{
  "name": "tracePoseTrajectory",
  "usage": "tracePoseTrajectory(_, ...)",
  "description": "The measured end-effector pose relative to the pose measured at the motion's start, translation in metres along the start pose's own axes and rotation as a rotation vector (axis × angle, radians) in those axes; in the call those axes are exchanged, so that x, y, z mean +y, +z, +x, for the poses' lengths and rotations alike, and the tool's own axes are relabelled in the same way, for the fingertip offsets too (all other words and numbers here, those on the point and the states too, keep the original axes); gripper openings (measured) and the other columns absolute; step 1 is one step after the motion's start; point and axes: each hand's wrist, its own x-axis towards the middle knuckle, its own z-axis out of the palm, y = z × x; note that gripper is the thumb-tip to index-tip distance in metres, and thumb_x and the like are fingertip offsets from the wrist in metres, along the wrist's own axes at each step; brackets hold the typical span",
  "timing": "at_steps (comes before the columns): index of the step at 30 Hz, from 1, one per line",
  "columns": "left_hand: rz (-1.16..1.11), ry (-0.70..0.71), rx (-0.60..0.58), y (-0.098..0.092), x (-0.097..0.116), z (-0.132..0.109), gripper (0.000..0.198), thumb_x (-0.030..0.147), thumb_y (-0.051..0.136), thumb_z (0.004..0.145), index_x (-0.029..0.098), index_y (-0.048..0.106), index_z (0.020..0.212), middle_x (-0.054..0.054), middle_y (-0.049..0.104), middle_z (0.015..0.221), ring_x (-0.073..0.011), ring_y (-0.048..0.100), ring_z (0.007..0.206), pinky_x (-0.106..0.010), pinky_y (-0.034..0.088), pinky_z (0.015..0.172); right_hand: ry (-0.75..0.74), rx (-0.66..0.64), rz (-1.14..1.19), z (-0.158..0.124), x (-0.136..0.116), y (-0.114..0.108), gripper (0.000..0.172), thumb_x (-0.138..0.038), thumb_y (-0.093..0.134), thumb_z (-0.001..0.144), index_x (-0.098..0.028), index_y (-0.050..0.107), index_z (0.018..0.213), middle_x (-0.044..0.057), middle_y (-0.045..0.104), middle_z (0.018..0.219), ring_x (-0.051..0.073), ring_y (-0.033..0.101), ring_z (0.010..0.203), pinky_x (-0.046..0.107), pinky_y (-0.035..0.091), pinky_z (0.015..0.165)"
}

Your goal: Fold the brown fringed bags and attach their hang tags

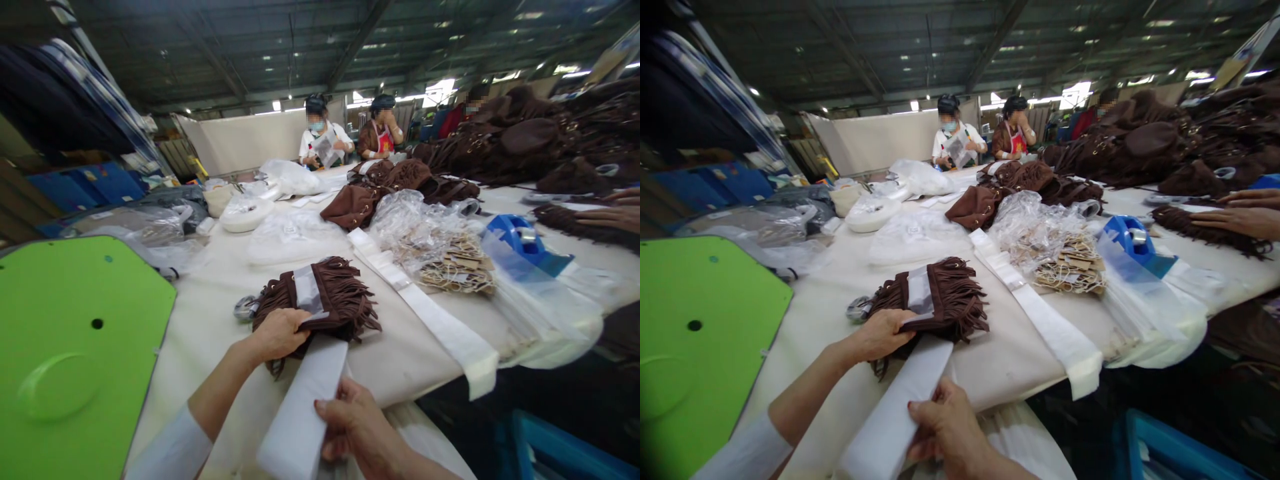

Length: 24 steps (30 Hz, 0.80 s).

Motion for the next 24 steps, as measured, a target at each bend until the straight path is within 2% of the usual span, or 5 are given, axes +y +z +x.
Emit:
tracePoseTrajectory(4,-0.004,0.009,-0.050,-0.004,-0.003,0.001,0.029,0.009,0.045,0.063,0.022,0.062,0.082,0.000,0.068,0.079,-0.0181,0.063,0.080,-0.022,0.042,0.068,-0.153,0.268,0.125,0.013,-0.015,0.006,0.039,-0.031,0.075,0.057,-0.014,0.054,0.085,0.000,0.064,0.072,0.010,0.059,0.055,0.019,0.049,0.046)
tracePoseTrajectory(7,-0.020,0.028,-0.106,-0.010,-0.004,0.001,0.038,0.006,0.044,0.059,0.021,0.063,0.088,-0.001,0.068,0.085,-0.0179,0.063,0.083,-0.021,0.044,0.071,-0.174,0.349,0.153,0.026,-0.019,0.006,0.035,-0.027,0.076,0.056,-0.014,0.053,0.079,0.000,0.063,0.068,0.011,0.060,0.057,0.025,0.054,0.054)
tracePoseTrajectory(11,-0.039,0.081,-0.179,-0.019,-0.002,0.000,0.049,0.002,0.042,0.057,0.021,0.063,0.097,0.000,0.068,0.091,-0.0176,0.062,0.088,-0.020,0.045,0.073,-0.161,0.376,0.153,0.044,-0.026,0.016,0.025,-0.017,0.073,0.057,-0.013,0.055,0.075,-0.001,0.063,0.060,0.011,0.059,0.052,0.026,0.056,0.056)
tracePoseTrajectory(16,-0.027,0.126,-0.179,-0.016,0.002,-0.005,0.054,0.001,0.042,0.062,0.023,0.059,0.108,-0.001,0.068,0.098,-0.0190,0.062,0.092,-0.023,0.046,0.080,-0.129,0.347,0.110,0.055,-0.035,0.028,0.014,-0.010,0.067,0.056,-0.010,0.060,0.068,0.001,0.062,0.050,0.013,0.060,0.046,0.023,0.051,0.047)
tracePoseTrajectory(24,0.034,0.131,-0.117,-0.003,0.001,-0.007,0.050,0.004,0.044,0.069,0.022,0.054,0.114,-0.004,0.062,0.115,-0.0225,0.058,0.106,-0.031,0.044,0.092,-0.168,0.287,0.149,0.057,-0.035,0.035,0.027,-0.015,0.064,0.051,-0.013,0.061,0.077,-0.001,0.066,0.059,0.013,0.061,0.050,0.024,0.053,0.052)
